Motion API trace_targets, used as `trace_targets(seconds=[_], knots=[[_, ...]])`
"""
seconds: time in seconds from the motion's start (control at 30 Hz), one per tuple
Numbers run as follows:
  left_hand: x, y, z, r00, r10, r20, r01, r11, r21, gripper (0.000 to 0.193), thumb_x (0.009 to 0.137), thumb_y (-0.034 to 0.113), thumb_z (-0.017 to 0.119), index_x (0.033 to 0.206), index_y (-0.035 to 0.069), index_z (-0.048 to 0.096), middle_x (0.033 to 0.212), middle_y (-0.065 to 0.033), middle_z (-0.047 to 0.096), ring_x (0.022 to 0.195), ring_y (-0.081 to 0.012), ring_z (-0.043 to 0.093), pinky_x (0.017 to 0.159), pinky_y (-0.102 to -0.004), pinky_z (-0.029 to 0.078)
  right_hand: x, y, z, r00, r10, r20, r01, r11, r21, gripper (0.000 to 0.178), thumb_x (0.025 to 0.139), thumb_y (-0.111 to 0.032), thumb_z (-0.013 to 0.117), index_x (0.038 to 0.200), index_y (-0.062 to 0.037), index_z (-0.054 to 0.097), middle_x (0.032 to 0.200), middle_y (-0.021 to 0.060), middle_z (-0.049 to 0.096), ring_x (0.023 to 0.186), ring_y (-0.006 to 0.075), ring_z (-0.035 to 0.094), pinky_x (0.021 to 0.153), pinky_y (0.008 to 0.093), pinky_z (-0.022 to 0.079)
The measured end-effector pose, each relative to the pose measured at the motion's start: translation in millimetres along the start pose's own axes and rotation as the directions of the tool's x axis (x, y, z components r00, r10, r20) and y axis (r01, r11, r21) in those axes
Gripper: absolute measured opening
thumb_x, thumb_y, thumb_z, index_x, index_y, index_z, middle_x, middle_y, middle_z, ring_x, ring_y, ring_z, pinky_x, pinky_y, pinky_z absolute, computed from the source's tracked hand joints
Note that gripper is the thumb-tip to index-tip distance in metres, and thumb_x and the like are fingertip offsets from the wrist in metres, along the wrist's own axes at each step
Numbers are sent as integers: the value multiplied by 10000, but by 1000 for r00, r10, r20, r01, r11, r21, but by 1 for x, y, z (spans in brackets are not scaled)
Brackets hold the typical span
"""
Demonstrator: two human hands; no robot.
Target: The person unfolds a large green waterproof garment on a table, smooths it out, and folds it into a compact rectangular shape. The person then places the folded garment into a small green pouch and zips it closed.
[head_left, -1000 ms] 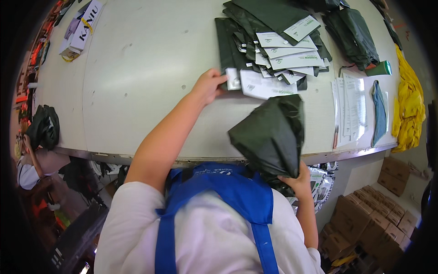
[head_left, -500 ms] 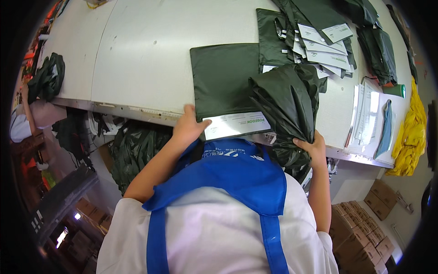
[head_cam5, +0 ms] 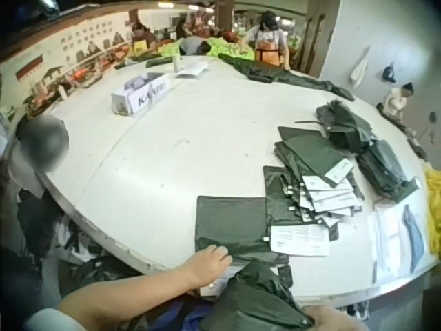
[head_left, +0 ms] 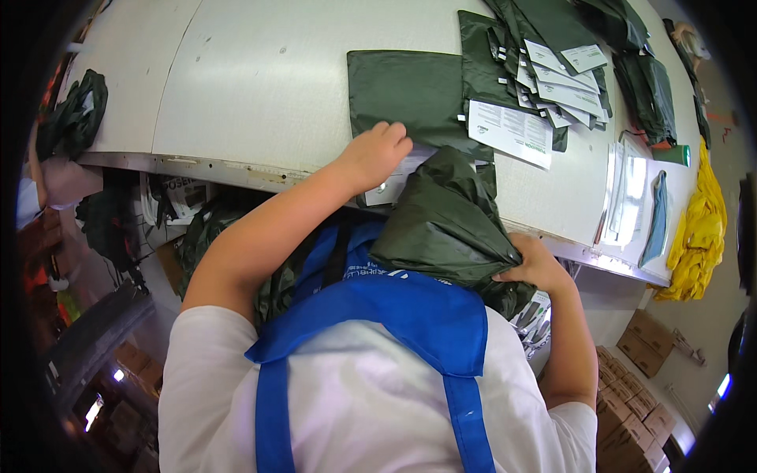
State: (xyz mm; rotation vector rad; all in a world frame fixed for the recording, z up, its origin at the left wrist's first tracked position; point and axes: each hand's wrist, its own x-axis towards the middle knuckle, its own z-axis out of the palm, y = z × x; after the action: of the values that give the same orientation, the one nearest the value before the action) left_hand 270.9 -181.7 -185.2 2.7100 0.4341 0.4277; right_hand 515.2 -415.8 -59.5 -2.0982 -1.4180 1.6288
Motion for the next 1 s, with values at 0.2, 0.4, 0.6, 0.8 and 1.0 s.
trace_targets(seconds=[0.2, 0.4, 0.6, 0.8, 1.0], knots=[[14, 15, -62, 983, 161, -86, -174, 969, -177, 344, 744, -37, 574, 1070, 75, 580, 964, -119, 513, 924, -296, 538, 773, -389, 477, 40, -19, 12, 999, -12, -49, 19, 989, 144, 428, 641, -208, 776, 937, 55, 614, 800, 172, 634, 756, 251, 599, 740, 340, 464], [-3, 34, -68, 991, -104, -86, 90, 985, -150, 208, 717, -15, 571, 909, 48, 519, 825, -136, 497, 768, -332, 544, 672, -399, 478, 30, -3, 41, 881, 254, -400, -24, 867, 498, 393, 685, -162, 738, 994, 59, 638, 847, 140, 683, 774, 189, 632, 751, 306, 486], [-4, 97, -61, 992, -125, -7, 120, 964, -239, 212, 710, 91, 645, 866, 71, 503, 821, -100, 515, 789, -295, 580, 649, -388, 493, 39, -40, 60, 878, 105, -467, -35, 987, 155, 439, 690, -227, 733, 1022, 37, 620, 900, 197, 653, 857, 332, 633, 788, 386, 479], [39, 76, -58, 967, -254, -14, 254, 967, 9, 166, 798, 157, 616, 905, 66, 529, 854, -103, 572, 775, -289, 608, 647, -386, 510, 43, -71, 61, 878, -38, -477, -76, 973, -217, 406, 699, -258, 715, 1010, -13, 624, 903, 196, 614, 903, 381, 604, 786, 435, 493], [43, 122, -52, 993, 51, -104, -75, 968, -240, 54, 808, 100, 539, 851, 69, 549, 821, -106, 571, 773, -287, 601, 668, -382, 499, 67, -77, 63, 835, -104, -540, 17, 986, -165, 254, 725, -224, 674, 868, -15, 666, 849, 218, 650, 818, 398, 626, 736, 456, 505]])
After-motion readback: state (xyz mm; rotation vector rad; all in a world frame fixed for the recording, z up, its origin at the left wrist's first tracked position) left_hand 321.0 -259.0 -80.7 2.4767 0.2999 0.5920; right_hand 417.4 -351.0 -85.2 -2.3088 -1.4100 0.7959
